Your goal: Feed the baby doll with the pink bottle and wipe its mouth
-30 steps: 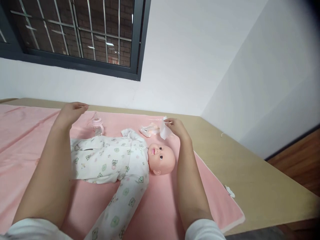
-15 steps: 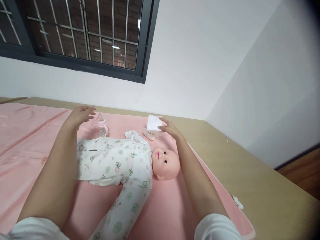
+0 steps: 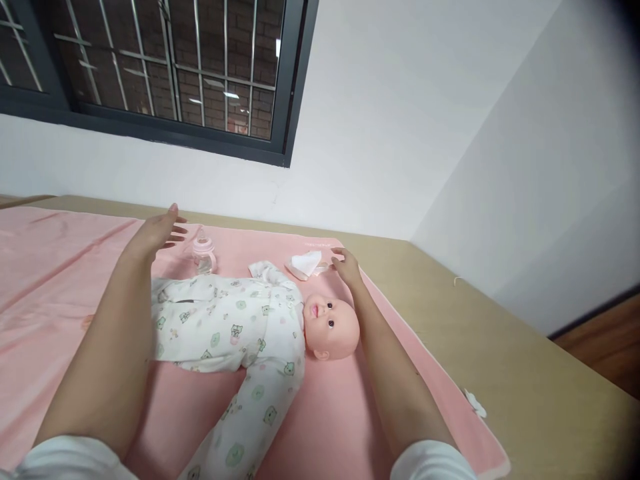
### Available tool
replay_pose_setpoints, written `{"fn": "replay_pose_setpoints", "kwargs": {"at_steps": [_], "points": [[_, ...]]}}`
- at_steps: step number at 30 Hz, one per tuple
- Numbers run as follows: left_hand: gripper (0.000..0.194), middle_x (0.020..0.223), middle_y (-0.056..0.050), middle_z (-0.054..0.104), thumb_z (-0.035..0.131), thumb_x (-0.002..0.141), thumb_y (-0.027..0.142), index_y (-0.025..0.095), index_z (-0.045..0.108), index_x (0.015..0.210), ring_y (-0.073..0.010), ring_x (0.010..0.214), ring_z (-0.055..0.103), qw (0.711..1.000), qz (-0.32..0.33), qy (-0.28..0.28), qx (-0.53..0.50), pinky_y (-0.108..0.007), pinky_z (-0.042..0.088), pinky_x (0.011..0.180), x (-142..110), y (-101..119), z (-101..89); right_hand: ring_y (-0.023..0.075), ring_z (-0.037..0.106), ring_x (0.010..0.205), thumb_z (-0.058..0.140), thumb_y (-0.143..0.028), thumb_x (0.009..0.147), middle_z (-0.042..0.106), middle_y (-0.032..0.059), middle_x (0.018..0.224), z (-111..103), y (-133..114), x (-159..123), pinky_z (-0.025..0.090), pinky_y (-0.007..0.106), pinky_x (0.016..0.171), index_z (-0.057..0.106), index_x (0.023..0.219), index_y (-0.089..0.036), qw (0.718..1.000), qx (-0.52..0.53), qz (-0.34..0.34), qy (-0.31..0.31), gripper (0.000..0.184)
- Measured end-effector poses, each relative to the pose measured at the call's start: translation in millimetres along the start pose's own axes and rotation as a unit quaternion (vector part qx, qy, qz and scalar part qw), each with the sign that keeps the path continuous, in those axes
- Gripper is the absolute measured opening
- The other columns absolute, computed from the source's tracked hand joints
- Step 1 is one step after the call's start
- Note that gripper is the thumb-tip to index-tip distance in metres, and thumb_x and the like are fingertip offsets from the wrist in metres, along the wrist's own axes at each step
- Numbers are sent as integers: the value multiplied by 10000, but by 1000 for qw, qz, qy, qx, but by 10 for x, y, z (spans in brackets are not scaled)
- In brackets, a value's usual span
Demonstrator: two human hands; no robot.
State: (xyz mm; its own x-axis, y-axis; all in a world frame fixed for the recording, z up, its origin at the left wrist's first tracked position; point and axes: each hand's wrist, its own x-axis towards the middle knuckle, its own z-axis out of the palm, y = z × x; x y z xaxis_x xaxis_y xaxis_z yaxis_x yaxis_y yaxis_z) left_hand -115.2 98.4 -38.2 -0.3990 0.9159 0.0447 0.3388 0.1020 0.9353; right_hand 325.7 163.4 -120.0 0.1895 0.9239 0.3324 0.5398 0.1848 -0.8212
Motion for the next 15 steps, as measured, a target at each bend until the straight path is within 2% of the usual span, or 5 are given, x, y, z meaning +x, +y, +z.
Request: {"fn": "replay_pose_setpoints", "kwargs": {"at_steps": [3,6,8,11,15], "points": [[513,1222,-159,630,427,952,557,133,548,1216,-240,993,654,999,-9,-10,35,-322,513,811,44,-69,-3,188,638,851,410,-156,775,634,115,1181,-72,155,-59,499,393,904,632,1064,-139,992,-23,-28,123,365],[597,1221,-189,620,666,813,469,134,480,1272,-268,985,654,996,-5,-37,80,-353,523,787,81,-142,3,253,550,1094,386,-169,784,630,144,1127,-93,307,-153,399,428,1018,640,1010,-129,972,-90,-37,213,343],[772,1178,-194,640,793,663,365,140,438,1311,-282,983,651,992,2,-63,106,-364,528,780,92,-180,19,279,489,1182,406,-214,811,605,167,1174,-67,376,-212,317,448,1080,616,1069,-113,968,-131,-26,213,348],[906,1144,-203,650,837,524,271,147,433,1326,-309,1014,640,986,17,-89,137,-396,531,798,96,-216,67,323,403,1276,482,-281,809,522,199,1307,2,429,-262,265,473,1101,532,1224,-100,969,-159,35,183,456],[753,994,-142,696,807,489,265,186,562,1197,-326,950,670,981,58,-89,161,-388,553,718,115,-248,154,344,380,1306,526,-192,741,426,217,1391,44,478,-272,284,462,1092,421,1349,-95,969,-166,77,168,625]]}}
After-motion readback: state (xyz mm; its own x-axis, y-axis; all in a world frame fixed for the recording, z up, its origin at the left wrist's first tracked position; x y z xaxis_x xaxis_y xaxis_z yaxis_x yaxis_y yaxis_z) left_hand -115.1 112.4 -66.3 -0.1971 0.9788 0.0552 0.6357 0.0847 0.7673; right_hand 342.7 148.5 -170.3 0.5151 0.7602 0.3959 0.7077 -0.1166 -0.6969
